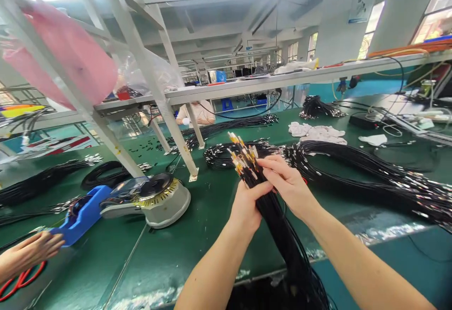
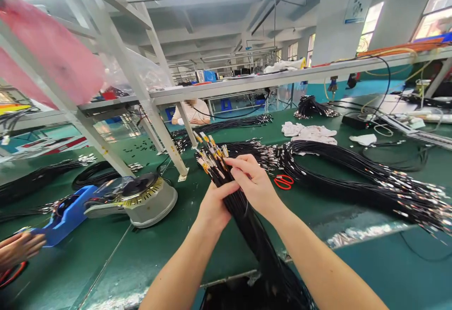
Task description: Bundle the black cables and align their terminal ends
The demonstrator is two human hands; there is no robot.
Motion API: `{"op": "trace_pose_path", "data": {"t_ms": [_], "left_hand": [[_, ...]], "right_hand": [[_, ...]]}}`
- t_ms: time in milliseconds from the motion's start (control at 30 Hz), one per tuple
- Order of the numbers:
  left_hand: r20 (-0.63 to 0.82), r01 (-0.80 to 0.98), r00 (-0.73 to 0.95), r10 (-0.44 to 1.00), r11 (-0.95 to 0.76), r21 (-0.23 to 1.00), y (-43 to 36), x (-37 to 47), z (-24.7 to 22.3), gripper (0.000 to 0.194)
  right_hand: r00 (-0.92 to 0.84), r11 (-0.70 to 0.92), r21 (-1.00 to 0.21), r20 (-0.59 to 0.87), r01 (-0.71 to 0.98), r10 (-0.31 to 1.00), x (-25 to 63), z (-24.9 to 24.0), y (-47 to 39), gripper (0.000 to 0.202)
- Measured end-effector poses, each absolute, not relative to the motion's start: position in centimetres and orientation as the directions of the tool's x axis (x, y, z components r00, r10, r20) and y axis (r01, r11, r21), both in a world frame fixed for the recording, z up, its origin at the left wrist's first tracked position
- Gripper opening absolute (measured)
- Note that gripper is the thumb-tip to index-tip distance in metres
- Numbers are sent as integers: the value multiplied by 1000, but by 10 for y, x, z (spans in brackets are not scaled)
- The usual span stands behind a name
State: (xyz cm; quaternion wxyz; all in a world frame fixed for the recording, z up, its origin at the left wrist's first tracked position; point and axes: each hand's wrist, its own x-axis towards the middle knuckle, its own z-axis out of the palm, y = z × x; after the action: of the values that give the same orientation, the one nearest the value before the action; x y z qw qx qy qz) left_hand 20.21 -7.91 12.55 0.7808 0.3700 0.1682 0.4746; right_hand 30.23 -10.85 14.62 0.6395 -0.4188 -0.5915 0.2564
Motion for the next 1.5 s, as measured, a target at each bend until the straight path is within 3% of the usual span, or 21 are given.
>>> {"op": "trace_pose_path", "data": {"t_ms": [100,167,300,400,500,600,700,733,767,833,900,933,1000,1067,1133,1300,1500], "left_hand": [[143,-623,485,863,226,749,-83,211,134,25],[169,-624,466,868,187,759,-87,218,139,24],[192,-616,466,864,161,771,-112,245,152,23],[258,-606,559,788,176,776,-148,275,160,18],[383,-610,608,696,101,786,-182,301,166,14],[481,-624,587,651,-14,781,-204,316,173,12],[580,-661,565,587,-99,744,-219,325,191,11],[616,-680,556,558,-120,723,-225,328,199,11],[644,-695,549,532,-137,706,-231,332,207,11],[676,-703,549,492,-166,692,-242,342,222,12],[662,-669,592,460,-177,722,-252,355,230,13],[636,-643,626,451,-164,748,-254,360,231,14],[567,-592,683,460,-104,799,-253,368,229,14],[512,-570,691,509,-50,820,-241,371,224,14],[501,-578,651,570,-55,814,-223,370,220,15],[464,-536,672,578,-53,843,-190,366,222,15],[438,-454,772,462,-83,887,-204,365,232,13]], "right_hand": [[287,494,-860,509,129,811,322,111,-152,30],[403,447,-867,497,219,768,326,65,-189,34],[559,72,-843,415,533,718,308,-43,-239,60],[675,-56,-795,473,604,566,312,-84,-252,48],[694,-142,-746,508,651,511,369,-65,-279,25],[738,-274,-692,565,667,369,446,-15,-336,15],[757,-423,-677,652,602,32,485,22,-385,24],[747,-415,-682,665,602,-11,484,25,-392,33],[743,-373,-685,670,625,15,477,23,-394,42],[713,-218,-683,631,698,305,453,5,-382,56],[660,-145,-690,577,709,480,426,-24,-363,56],[620,-94,-743,474,663,625,416,-37,-354,56],[575,-64,-810,356,583,736,411,-57,-346,40],[569,-62,-832,320,551,758,428,-61,-351,19],[604,-79,-831,332,551,724,460,-54,-370,10],[795,-186,-830,403,527,454,515,-36,-401,35],[687,-138,-806,386,576,616,495,-49,-385,26]]}}
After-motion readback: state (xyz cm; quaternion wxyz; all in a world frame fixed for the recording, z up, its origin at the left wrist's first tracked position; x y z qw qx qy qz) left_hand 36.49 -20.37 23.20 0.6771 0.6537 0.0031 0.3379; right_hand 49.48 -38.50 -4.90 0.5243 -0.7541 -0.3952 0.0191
